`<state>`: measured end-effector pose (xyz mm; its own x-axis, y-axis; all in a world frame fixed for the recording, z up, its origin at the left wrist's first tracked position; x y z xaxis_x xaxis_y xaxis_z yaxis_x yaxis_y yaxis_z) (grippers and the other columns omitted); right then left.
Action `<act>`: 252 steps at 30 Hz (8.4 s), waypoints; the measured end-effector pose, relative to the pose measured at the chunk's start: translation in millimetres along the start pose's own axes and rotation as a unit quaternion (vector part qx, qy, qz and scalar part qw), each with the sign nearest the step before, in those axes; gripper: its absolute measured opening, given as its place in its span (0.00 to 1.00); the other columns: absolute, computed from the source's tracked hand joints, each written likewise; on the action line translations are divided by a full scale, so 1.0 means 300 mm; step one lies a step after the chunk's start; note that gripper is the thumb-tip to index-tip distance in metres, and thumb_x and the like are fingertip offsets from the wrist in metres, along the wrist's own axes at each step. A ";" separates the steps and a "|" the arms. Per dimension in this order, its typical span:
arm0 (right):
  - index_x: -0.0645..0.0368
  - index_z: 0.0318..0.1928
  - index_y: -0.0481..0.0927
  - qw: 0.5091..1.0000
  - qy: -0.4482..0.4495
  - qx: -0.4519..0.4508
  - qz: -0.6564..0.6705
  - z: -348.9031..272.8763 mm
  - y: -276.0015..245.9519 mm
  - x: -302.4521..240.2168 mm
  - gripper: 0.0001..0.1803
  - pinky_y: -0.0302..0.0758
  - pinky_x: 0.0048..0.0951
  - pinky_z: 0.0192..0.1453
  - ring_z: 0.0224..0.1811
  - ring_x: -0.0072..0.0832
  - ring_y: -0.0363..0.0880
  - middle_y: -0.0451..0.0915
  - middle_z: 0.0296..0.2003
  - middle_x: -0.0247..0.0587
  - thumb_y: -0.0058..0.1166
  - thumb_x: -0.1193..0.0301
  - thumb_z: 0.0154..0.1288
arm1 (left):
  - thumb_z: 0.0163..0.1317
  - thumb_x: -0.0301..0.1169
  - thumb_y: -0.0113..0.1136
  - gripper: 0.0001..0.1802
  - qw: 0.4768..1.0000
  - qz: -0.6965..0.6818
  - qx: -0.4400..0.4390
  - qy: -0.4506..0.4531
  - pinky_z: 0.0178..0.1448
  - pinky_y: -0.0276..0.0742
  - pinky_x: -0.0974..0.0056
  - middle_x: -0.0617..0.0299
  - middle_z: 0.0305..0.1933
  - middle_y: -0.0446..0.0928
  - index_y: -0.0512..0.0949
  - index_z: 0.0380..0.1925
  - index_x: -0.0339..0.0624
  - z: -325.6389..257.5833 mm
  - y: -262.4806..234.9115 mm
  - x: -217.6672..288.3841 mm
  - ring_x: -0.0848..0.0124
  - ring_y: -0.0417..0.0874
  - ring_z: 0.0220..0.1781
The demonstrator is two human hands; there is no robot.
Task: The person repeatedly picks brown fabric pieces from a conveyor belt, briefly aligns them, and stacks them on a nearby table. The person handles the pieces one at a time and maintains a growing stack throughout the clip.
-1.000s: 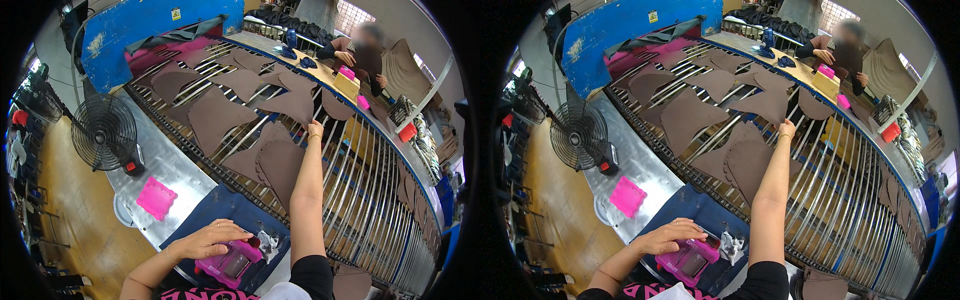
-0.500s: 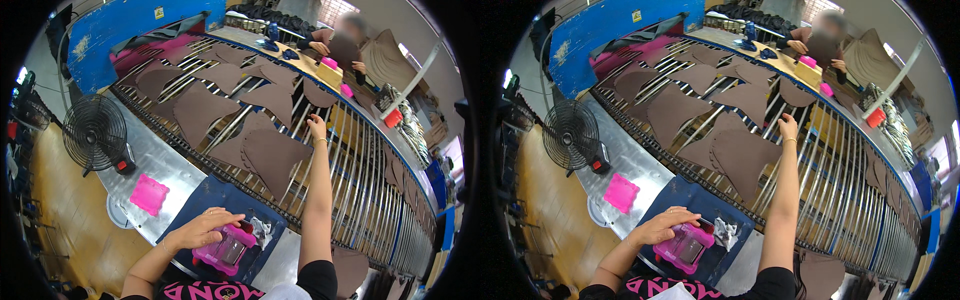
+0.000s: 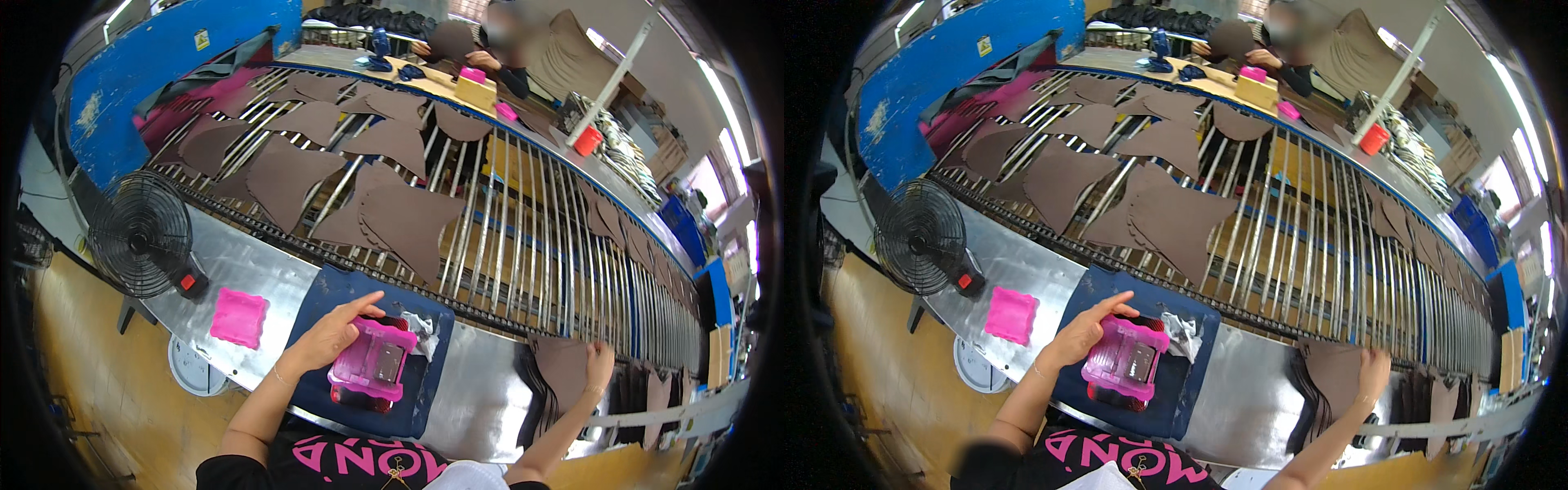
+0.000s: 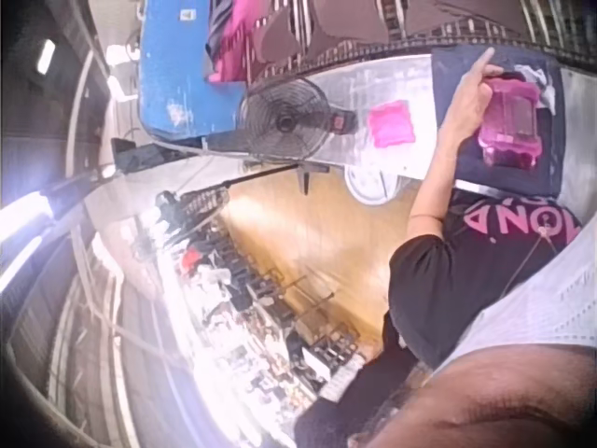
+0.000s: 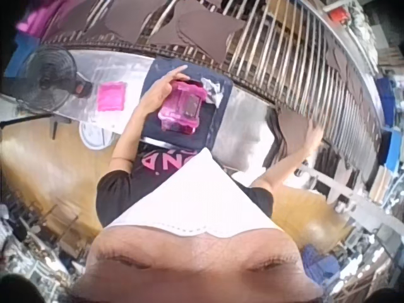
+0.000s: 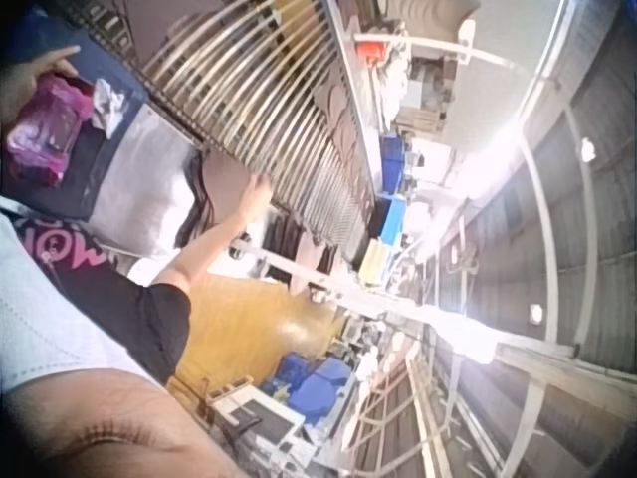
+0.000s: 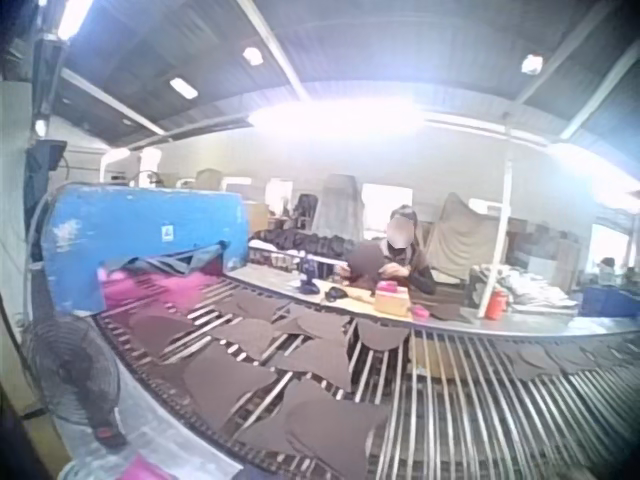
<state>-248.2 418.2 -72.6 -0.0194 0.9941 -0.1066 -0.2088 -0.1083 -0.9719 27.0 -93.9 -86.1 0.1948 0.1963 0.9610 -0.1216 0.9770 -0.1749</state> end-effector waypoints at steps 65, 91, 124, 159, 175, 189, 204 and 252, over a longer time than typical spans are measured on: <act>0.61 0.39 0.83 0.872 -0.128 -0.049 0.470 -0.716 0.091 -0.510 0.10 0.71 0.27 0.46 0.34 0.25 0.75 0.82 0.31 0.36 0.63 0.81 0.54 | 0.54 0.24 0.62 0.04 0.953 0.288 -0.047 0.082 0.27 0.74 0.65 0.58 0.27 0.73 0.79 0.30 0.36 0.030 -0.014 0.213 0.68 0.80 0.25; 0.70 0.57 0.73 0.831 0.051 -0.139 0.535 0.272 0.587 -0.337 0.21 0.72 0.26 0.55 0.49 0.27 0.78 0.79 0.50 0.47 0.54 0.75 0.65 | 0.55 0.30 0.67 0.14 0.954 0.264 0.132 -0.043 0.30 0.62 0.71 0.65 0.33 0.68 0.80 0.42 0.42 -0.042 -0.193 0.202 0.76 0.65 0.27; 0.60 0.53 0.75 0.878 0.477 0.021 0.026 -0.624 0.046 0.351 0.39 0.69 0.50 0.60 0.60 0.47 0.70 0.71 0.57 0.49 0.69 0.47 0.46 | 0.60 0.25 0.61 0.13 0.976 0.195 0.094 -0.015 0.28 0.60 0.78 0.67 0.36 0.69 0.78 0.46 0.40 -0.002 -0.184 0.092 0.82 0.64 0.28; 0.59 0.31 0.85 0.794 -0.362 -0.059 0.485 -0.719 -0.133 -1.227 0.06 0.73 0.35 0.43 0.36 0.41 0.78 0.83 0.32 0.41 0.67 0.73 0.50 | 0.64 0.27 0.59 0.09 0.942 0.134 0.309 -0.007 0.28 0.73 0.76 0.63 0.25 0.78 0.79 0.41 0.34 -0.266 -0.580 0.357 0.79 0.78 0.23; 0.65 0.37 0.82 0.881 -0.167 -0.032 0.441 -0.736 -0.006 -0.490 0.10 0.70 0.25 0.40 0.30 0.27 0.74 0.81 0.26 0.42 0.54 0.72 0.56 | 0.52 0.24 0.64 0.05 0.944 0.296 -0.077 0.119 0.30 0.75 0.64 0.60 0.28 0.74 0.80 0.31 0.38 0.048 0.040 0.213 0.63 0.80 0.27; 0.59 0.45 0.73 0.826 -0.043 0.047 0.560 -0.497 -0.337 -0.322 0.09 0.62 0.14 0.21 0.20 0.11 0.65 0.73 0.24 0.27 0.53 0.69 0.69 | 0.53 0.29 0.65 0.06 0.895 0.299 0.038 0.329 0.47 0.72 0.60 0.56 0.42 0.70 0.80 0.30 0.40 0.427 0.186 0.440 0.61 0.75 0.44; 0.59 0.58 0.49 0.542 0.137 -0.130 0.819 -0.028 0.618 -0.970 0.24 0.84 0.36 0.33 0.34 0.41 0.83 0.69 0.42 0.49 0.43 0.82 0.68 | 0.62 0.38 0.61 0.19 0.926 0.251 0.265 0.092 0.50 0.71 0.66 0.60 0.53 0.69 0.76 0.52 0.49 0.124 -0.405 0.258 0.69 0.74 0.49; 0.61 0.60 0.64 0.885 0.306 -0.005 0.350 -0.617 0.039 0.205 0.18 0.73 0.25 0.12 0.17 0.31 0.81 0.79 0.27 0.49 0.40 0.74 0.72 | 0.62 0.27 0.60 0.22 0.985 0.102 0.134 0.033 0.45 0.70 0.71 0.63 0.56 0.69 0.70 0.57 0.41 0.133 -0.207 0.072 0.75 0.74 0.47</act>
<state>-70.8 477.5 -129.2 0.3935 0.4961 -0.7739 -0.3465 -0.6998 -0.6247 -0.1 -153.6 -45.9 0.2016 0.4007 0.8938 -0.4152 0.8614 -0.2926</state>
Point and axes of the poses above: each hand's wrist, its own z-axis towards the middle knuckle, its own y-axis out of the palm, x = y × z, the point moved 9 cm from there along z, towards the middle knuckle
